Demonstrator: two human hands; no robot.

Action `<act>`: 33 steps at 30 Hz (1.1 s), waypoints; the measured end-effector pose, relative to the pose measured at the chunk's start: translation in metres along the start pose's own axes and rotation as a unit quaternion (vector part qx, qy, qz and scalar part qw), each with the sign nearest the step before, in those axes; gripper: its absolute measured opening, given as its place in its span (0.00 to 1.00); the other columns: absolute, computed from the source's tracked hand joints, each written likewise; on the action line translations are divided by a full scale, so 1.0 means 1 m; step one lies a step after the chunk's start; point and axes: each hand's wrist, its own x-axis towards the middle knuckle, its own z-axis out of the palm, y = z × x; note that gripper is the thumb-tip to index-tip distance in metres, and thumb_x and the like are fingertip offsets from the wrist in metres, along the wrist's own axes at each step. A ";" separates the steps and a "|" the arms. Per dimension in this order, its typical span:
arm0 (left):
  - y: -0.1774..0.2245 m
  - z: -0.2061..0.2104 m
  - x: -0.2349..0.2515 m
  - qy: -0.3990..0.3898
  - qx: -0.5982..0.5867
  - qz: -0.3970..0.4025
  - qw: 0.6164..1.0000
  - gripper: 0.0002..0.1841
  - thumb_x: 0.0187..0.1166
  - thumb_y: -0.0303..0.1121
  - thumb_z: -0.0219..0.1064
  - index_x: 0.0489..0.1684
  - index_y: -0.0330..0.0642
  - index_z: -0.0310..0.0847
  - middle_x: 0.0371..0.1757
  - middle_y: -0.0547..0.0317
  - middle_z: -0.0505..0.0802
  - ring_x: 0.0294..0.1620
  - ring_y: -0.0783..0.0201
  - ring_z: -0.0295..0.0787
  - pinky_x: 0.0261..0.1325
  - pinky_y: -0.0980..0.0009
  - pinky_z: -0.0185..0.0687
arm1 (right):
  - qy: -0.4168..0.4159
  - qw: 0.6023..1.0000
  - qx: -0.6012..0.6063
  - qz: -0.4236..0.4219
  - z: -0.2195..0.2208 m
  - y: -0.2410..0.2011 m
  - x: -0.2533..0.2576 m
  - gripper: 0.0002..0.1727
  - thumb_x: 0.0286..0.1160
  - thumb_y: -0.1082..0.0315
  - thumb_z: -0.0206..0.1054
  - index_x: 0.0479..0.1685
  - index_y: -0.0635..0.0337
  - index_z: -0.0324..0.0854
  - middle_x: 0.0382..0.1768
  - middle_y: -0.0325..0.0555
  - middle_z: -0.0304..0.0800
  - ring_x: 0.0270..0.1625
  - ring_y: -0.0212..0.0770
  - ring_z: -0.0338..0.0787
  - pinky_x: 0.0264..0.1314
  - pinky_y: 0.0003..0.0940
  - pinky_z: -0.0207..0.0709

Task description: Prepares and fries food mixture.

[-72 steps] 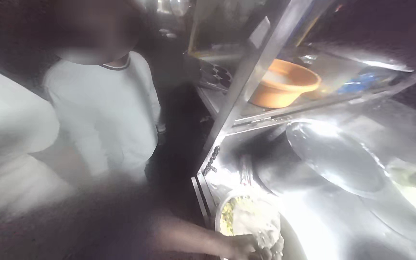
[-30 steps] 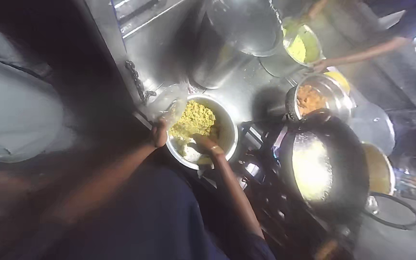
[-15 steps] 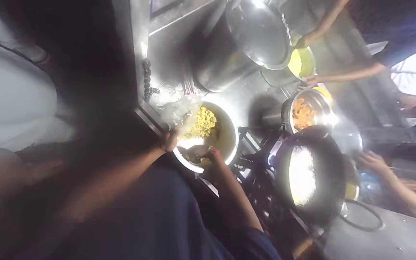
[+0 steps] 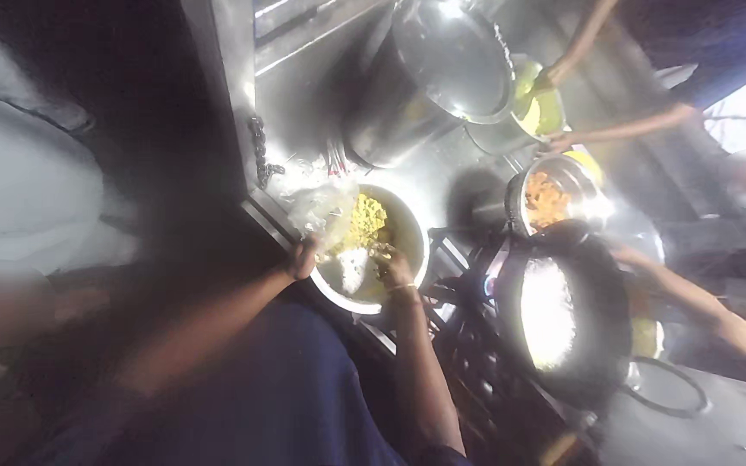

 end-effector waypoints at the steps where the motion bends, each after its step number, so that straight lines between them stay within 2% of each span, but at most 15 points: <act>1: 0.000 0.000 0.001 -0.005 0.003 0.002 1.000 0.40 0.89 0.55 0.41 0.65 0.14 0.70 0.59 0.44 0.87 0.64 0.79 0.81 0.72 0.77 0.75 | 0.021 0.999 -0.034 0.002 0.004 -0.001 -0.001 0.20 0.75 0.69 0.74 0.62 0.69 0.80 0.36 0.46 0.85 0.22 0.29 0.77 0.24 0.27 0.76; 3: -0.001 0.000 0.001 -0.006 0.001 0.009 1.000 0.39 0.89 0.54 0.41 0.65 0.15 0.70 0.59 0.45 0.87 0.64 0.78 0.81 0.73 0.76 0.75 | 0.031 0.997 -0.065 -0.005 0.010 -0.002 -0.003 0.22 0.76 0.66 0.74 0.65 0.68 0.78 0.43 0.49 0.85 0.27 0.31 0.79 0.28 0.28 0.77; 5: -0.005 0.000 0.002 0.003 -0.002 0.017 1.000 0.39 0.89 0.55 0.42 0.63 0.14 0.71 0.57 0.45 0.88 0.63 0.78 0.82 0.72 0.75 0.77 | -0.030 0.996 -0.088 0.006 0.009 -0.005 -0.008 0.33 0.79 0.69 0.70 0.82 0.67 0.64 0.58 0.57 0.85 0.44 0.37 0.86 0.48 0.33 0.84; 7: -0.008 -0.001 0.003 0.003 0.006 0.012 1.000 0.41 0.89 0.57 0.42 0.64 0.15 0.72 0.58 0.44 0.88 0.63 0.77 0.83 0.72 0.75 0.77 | -0.087 0.989 -0.119 0.026 0.009 -0.004 -0.009 0.41 0.78 0.74 0.67 0.90 0.66 0.50 0.53 0.57 0.87 0.43 0.40 0.91 0.49 0.37 0.88; 11: -0.006 -0.002 0.003 0.002 0.010 0.010 1.000 0.40 0.89 0.56 0.41 0.64 0.15 0.72 0.58 0.44 0.88 0.63 0.78 0.82 0.72 0.75 0.77 | -0.088 0.991 -0.097 0.032 0.011 -0.005 -0.010 0.31 0.89 0.64 0.61 0.86 0.67 0.57 0.42 0.49 0.90 0.32 0.35 0.89 0.34 0.31 0.84; 13: -0.009 -0.002 0.002 0.002 0.002 0.007 1.000 0.39 0.89 0.55 0.42 0.64 0.15 0.71 0.58 0.43 0.87 0.63 0.76 0.83 0.72 0.73 0.77 | -0.076 0.996 -0.041 0.034 0.008 -0.012 -0.018 0.23 0.92 0.62 0.56 0.78 0.66 0.66 0.39 0.44 0.88 0.27 0.29 0.83 0.30 0.25 0.79; 15: -0.010 -0.002 0.004 0.001 -0.024 -0.002 1.000 0.41 0.87 0.59 0.43 0.67 0.16 0.70 0.60 0.45 0.87 0.64 0.75 0.82 0.73 0.71 0.77 | -0.013 0.999 0.016 0.033 0.010 -0.012 -0.021 0.18 0.95 0.61 0.50 0.56 0.67 0.79 0.23 0.35 0.80 0.18 0.24 0.73 0.20 0.21 0.71; 18: -0.004 0.001 0.008 0.005 -0.064 -0.002 0.998 0.41 0.88 0.61 0.43 0.70 0.20 0.68 0.61 0.53 0.86 0.65 0.78 0.82 0.73 0.72 0.78 | 0.058 0.984 0.160 0.053 0.014 -0.005 -0.017 0.16 0.92 0.63 0.51 0.42 0.63 0.79 0.22 0.37 0.82 0.20 0.29 0.80 0.21 0.25 0.77; 20: 0.006 0.004 0.007 0.007 -0.070 -0.016 0.997 0.36 0.91 0.53 0.39 0.71 0.20 0.66 0.61 0.50 0.86 0.65 0.76 0.82 0.73 0.72 0.78 | 0.042 0.968 0.247 0.022 0.013 0.001 -0.018 0.12 0.89 0.72 0.52 0.54 0.69 0.79 0.38 0.48 0.92 0.36 0.37 0.92 0.40 0.33 0.89; 21: 0.012 0.007 0.006 0.012 -0.074 -0.025 0.997 0.34 0.92 0.49 0.37 0.72 0.19 0.65 0.62 0.48 0.85 0.66 0.75 0.82 0.74 0.71 0.78 | 0.042 0.965 0.258 0.002 0.014 0.002 -0.019 0.12 0.90 0.73 0.52 0.58 0.70 0.78 0.42 0.49 0.93 0.39 0.37 0.93 0.41 0.33 0.89; 25: 0.039 0.017 0.001 0.020 -0.109 -0.050 0.993 0.33 0.93 0.46 0.30 0.77 0.21 0.60 0.69 0.44 0.82 0.72 0.72 0.79 0.77 0.70 0.75 | 0.199 0.950 0.236 -0.047 0.028 -0.021 -0.029 0.26 0.95 0.50 0.48 0.34 0.59 0.81 0.17 0.33 0.76 0.14 0.27 0.73 0.17 0.25 0.73; 28: 0.055 0.028 -0.002 0.010 -0.128 -0.044 0.991 0.34 0.94 0.48 0.29 0.79 0.22 0.57 0.71 0.46 0.81 0.74 0.73 0.78 0.78 0.69 0.75 | 0.251 0.936 0.210 -0.133 0.034 -0.046 -0.044 0.29 0.97 0.57 0.42 0.23 0.57 0.76 0.11 0.28 0.72 0.11 0.22 0.71 0.15 0.21 0.71; 29: 0.060 0.032 -0.005 0.004 -0.125 -0.039 0.991 0.35 0.93 0.48 0.30 0.79 0.21 0.56 0.72 0.46 0.81 0.74 0.73 0.78 0.78 0.69 0.76 | 0.237 0.933 0.209 -0.170 0.035 -0.051 -0.051 0.26 0.95 0.60 0.41 0.28 0.60 0.79 0.16 0.28 0.76 0.17 0.20 0.76 0.22 0.19 0.75; 31: 0.068 0.041 -0.010 -0.005 -0.087 -0.031 0.996 0.35 0.93 0.49 0.32 0.73 0.17 0.61 0.67 0.48 0.84 0.70 0.78 0.80 0.74 0.73 0.78 | 0.142 0.936 0.210 -0.243 0.038 -0.052 -0.068 0.28 0.93 0.60 0.36 0.59 0.77 0.76 0.45 0.42 0.89 0.47 0.24 0.89 0.55 0.24 0.85; 33: 0.074 0.047 -0.018 -0.037 -0.016 -0.022 0.999 0.35 0.93 0.47 0.36 0.64 0.12 0.68 0.57 0.49 0.86 0.62 0.82 0.80 0.69 0.79 0.76 | 0.059 0.937 0.195 -0.284 0.052 -0.050 -0.083 0.38 0.92 0.50 0.36 0.75 0.85 0.62 0.69 0.57 0.82 0.69 0.29 0.83 0.77 0.27 0.75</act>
